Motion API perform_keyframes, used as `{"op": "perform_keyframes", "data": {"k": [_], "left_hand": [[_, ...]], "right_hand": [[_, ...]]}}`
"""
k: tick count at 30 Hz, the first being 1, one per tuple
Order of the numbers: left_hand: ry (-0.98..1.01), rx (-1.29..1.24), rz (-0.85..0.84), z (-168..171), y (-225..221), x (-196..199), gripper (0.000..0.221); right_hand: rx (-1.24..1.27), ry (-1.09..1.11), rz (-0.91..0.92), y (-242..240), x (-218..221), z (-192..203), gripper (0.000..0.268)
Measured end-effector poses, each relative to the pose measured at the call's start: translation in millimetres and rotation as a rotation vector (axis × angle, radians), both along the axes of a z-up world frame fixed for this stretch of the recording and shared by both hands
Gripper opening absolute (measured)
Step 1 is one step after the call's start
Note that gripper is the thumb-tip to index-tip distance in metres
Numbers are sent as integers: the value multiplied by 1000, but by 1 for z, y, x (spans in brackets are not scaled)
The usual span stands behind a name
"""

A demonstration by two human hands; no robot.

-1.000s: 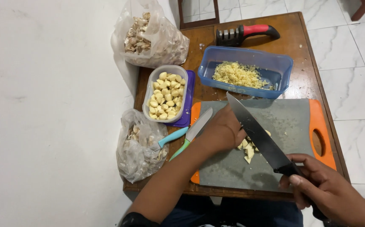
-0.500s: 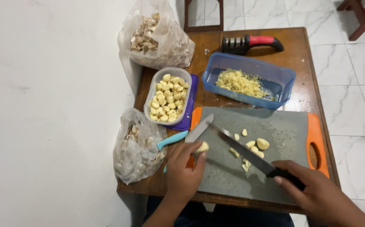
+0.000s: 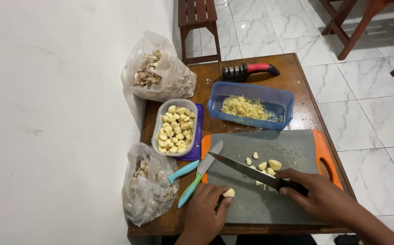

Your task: Slicing peeled garlic cloves into thin pieces on a cutting board using a chef's knife.

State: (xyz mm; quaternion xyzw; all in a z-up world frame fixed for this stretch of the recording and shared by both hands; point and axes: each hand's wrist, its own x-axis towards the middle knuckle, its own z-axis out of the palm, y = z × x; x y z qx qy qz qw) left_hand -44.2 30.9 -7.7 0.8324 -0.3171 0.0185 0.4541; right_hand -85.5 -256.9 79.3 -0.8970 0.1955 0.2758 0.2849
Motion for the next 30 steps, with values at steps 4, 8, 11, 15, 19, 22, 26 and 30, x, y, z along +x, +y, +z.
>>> {"op": "perform_keyframes", "data": {"k": [4,8,11,15,19,22,26,30], "left_hand": [[-41,99,-72,-9,-11,17,32],[-120,195,-155,-2,-17,34,34],[-152,134,-141,2,-24,40,30],[-141,-63,-34,11,-31,35,26],[-135,-106,19,13,-24,26,30],[-141,-112,46,12,-17,21,18],[-176,-64,49,7,-18,17,16],[-206,-98,18,9,-25,20,9]], "right_hand": [[76,83,-130,18,-11,17,43],[391,29,-395,32,-26,9,54],[391,54,-376,42,-32,6,61],[380,14,-403,52,-41,-6,70],[383,140,-402,57,-38,2,73],[300,84,-344,60,-40,-1,71],[312,11,-321,59,-46,-19,68],[321,-32,-325,67,-48,-20,65]]}}
